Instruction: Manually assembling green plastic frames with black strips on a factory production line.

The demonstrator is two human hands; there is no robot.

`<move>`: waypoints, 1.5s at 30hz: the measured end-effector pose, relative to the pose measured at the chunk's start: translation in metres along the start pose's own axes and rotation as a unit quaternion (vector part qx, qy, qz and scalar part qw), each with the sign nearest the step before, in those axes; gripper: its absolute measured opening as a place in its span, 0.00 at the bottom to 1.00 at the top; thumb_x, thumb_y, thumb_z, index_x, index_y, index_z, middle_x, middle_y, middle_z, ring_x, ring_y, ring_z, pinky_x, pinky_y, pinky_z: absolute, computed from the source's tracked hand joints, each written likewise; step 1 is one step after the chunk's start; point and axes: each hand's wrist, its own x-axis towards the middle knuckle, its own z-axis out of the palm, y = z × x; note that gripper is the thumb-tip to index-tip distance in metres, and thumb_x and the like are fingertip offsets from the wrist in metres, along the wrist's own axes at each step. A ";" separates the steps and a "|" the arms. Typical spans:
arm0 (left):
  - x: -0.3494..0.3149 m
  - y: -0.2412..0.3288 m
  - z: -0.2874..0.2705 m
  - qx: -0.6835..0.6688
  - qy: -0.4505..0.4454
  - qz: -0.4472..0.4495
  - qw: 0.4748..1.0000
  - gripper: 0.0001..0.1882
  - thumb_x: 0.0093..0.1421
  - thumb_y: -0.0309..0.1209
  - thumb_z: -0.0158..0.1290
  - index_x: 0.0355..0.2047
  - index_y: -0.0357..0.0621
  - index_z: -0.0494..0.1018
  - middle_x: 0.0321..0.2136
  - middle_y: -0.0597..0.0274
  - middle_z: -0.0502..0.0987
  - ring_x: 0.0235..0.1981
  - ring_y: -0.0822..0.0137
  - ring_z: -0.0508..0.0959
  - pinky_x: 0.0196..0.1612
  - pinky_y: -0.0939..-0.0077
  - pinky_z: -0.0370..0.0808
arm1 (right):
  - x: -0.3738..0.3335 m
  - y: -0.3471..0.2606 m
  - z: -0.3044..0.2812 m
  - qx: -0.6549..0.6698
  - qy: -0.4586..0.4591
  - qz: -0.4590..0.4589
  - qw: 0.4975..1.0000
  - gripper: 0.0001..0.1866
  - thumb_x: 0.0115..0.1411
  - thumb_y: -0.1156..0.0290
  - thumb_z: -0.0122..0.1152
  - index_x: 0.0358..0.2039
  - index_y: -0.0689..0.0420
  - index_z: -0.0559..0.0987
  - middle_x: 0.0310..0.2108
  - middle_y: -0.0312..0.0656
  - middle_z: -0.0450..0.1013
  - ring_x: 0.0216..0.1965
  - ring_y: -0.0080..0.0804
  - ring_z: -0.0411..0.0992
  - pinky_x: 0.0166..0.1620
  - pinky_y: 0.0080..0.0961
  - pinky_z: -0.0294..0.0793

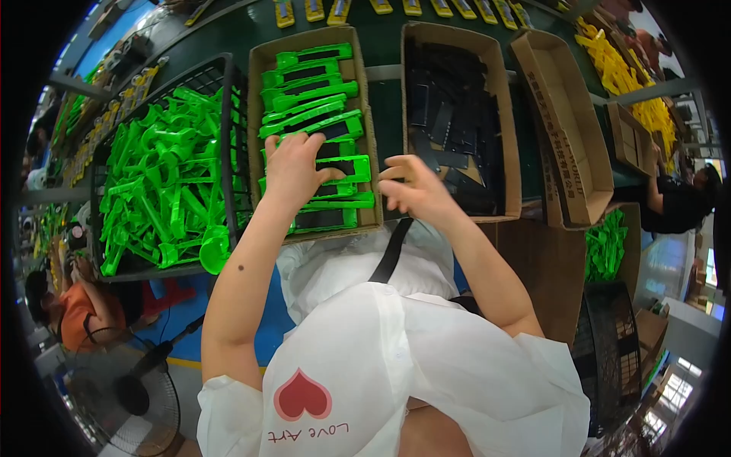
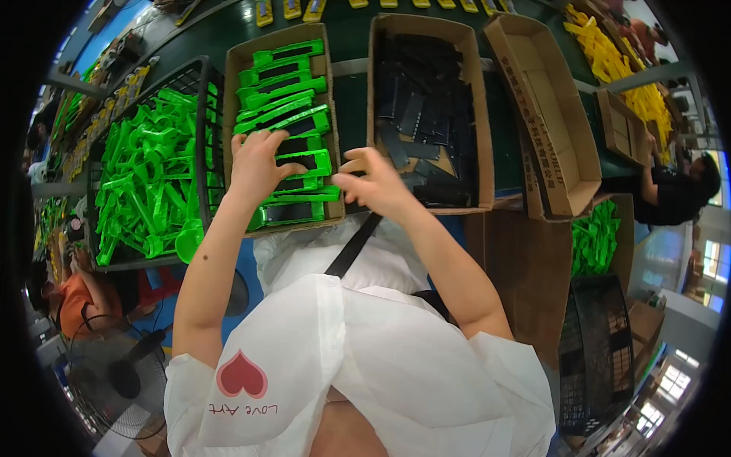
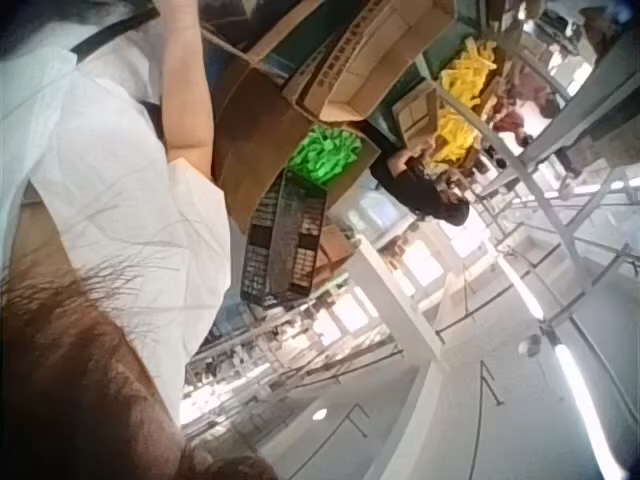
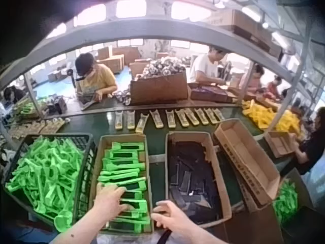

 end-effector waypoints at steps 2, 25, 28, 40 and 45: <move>-0.006 -0.011 -0.005 0.109 -0.009 -0.071 0.991 0.36 0.38 0.47 0.60 0.47 0.48 0.63 0.44 0.56 0.63 0.49 0.59 0.60 0.52 0.46 0.51 | 0.013 0.007 -0.036 -0.144 0.142 -0.056 0.978 0.15 0.51 0.67 0.57 0.36 0.63 0.71 0.32 0.43 0.71 0.26 0.26 0.70 0.30 0.20 0.69; -0.177 -0.099 -0.122 -0.154 -0.114 -0.368 0.910 0.20 0.47 0.31 0.56 0.40 0.37 0.67 0.31 0.51 0.73 0.33 0.57 0.73 0.36 0.70 0.68 | 0.034 0.046 -0.086 -0.267 0.244 -0.041 0.931 0.11 0.57 0.65 0.48 0.31 0.61 0.68 0.18 0.42 0.72 0.12 0.23 0.65 0.18 0.19 0.63; -0.186 -0.107 -0.119 -0.144 -0.102 -0.350 0.920 0.10 0.47 0.25 0.54 0.30 0.35 0.71 0.30 0.55 0.72 0.32 0.63 0.72 0.35 0.73 0.67 | 0.036 0.047 -0.087 -0.060 0.191 -0.078 0.977 0.10 0.60 0.65 0.45 0.29 0.58 0.66 0.17 0.35 0.67 0.12 0.14 0.58 0.16 0.11 0.57; -0.109 -0.046 -0.112 -0.656 0.081 -0.458 0.594 0.17 0.60 0.39 0.41 0.41 0.37 0.63 0.12 0.65 0.66 0.08 0.73 0.63 0.12 0.80 0.59 | -0.007 -0.021 -0.035 0.050 0.021 -0.026 0.998 0.07 0.53 0.69 0.57 0.27 0.59 0.72 0.19 0.35 0.71 0.17 0.13 0.64 0.19 0.07 0.61; -0.057 -0.008 -0.072 -0.781 -0.141 -0.366 0.486 0.19 0.58 0.34 0.40 0.48 0.39 0.59 0.31 0.61 0.71 0.24 0.69 0.72 0.28 0.74 0.73 | -0.019 -0.029 -0.028 0.001 0.035 -0.063 0.997 0.08 0.54 0.69 0.56 0.30 0.60 0.73 0.21 0.34 0.71 0.18 0.12 0.64 0.19 0.07 0.60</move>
